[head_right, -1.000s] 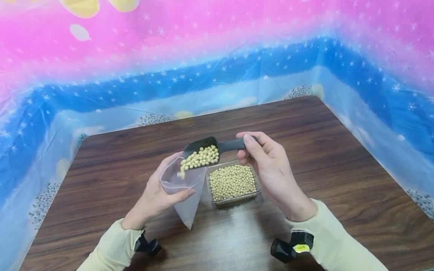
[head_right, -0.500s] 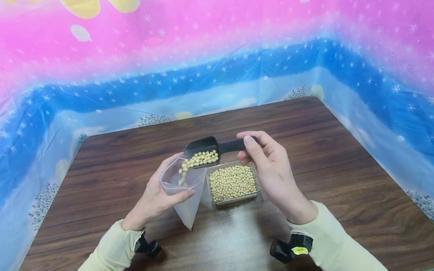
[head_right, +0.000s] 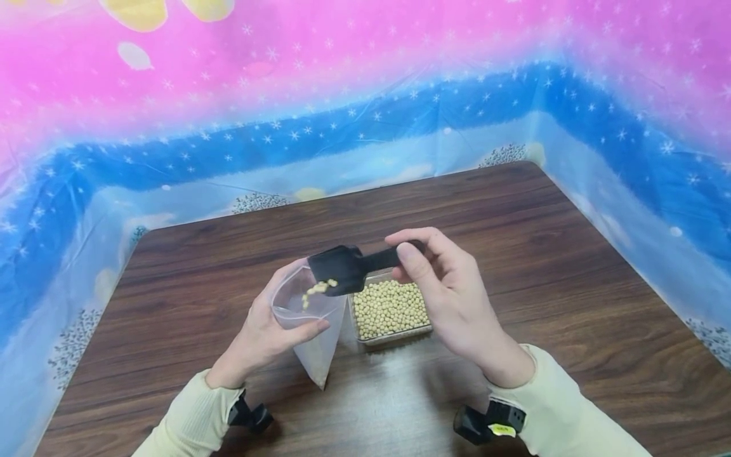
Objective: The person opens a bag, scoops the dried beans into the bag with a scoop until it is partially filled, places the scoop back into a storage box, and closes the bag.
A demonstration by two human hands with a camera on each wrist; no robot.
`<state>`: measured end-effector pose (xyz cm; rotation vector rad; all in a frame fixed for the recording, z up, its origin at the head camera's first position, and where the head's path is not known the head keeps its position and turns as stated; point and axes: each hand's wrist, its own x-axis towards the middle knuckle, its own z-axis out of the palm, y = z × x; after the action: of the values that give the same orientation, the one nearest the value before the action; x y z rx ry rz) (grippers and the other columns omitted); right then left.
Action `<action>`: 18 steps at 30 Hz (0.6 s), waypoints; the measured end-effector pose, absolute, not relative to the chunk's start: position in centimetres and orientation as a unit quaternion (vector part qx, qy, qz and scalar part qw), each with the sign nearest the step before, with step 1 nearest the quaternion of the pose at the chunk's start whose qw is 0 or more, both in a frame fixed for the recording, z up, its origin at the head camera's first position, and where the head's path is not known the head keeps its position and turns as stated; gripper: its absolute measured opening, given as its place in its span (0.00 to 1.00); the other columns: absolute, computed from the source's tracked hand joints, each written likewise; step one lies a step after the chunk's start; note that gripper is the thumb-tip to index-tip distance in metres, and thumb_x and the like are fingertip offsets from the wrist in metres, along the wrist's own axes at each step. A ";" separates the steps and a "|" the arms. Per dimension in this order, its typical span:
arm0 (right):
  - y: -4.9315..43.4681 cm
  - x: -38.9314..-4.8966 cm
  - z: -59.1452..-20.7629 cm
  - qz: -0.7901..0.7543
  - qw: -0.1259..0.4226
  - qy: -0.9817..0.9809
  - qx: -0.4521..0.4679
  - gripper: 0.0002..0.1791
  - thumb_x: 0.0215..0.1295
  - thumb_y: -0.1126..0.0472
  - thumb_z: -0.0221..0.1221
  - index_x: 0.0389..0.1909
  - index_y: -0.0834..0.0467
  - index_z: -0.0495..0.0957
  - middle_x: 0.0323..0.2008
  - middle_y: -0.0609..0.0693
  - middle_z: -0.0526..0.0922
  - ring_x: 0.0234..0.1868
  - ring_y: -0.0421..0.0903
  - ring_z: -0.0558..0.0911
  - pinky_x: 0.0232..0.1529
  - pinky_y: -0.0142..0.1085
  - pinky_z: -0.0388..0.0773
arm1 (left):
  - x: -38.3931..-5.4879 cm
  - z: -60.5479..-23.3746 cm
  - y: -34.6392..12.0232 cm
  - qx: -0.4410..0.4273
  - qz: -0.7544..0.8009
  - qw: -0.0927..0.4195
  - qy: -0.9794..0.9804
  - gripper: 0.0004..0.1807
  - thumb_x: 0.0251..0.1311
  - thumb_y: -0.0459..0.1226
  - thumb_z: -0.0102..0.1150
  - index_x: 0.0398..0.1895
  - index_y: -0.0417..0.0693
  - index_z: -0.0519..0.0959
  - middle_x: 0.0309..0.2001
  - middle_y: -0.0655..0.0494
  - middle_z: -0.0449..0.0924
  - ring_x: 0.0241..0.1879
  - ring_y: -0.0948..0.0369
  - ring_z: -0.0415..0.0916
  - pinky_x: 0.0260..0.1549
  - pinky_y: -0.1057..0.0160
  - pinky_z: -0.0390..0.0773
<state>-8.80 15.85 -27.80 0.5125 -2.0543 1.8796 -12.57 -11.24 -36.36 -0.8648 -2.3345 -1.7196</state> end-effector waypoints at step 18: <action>22.2 -11.7 -32.3 0.456 0.127 -0.878 0.063 0.19 0.76 0.49 0.46 0.48 0.57 0.78 0.34 0.53 0.81 0.35 0.43 0.78 0.35 0.27 0.73 | -12.7 -36.4 -11.6 -0.277 -0.580 0.053 -0.764 0.47 0.46 0.30 0.74 0.70 0.56 0.61 0.53 0.50 0.74 0.49 0.50 0.77 0.46 0.45 0.78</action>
<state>-11.69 22.20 -32.33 0.1843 -2.5559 1.3278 -12.73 -11.56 -36.35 -0.8433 -2.3219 -1.7629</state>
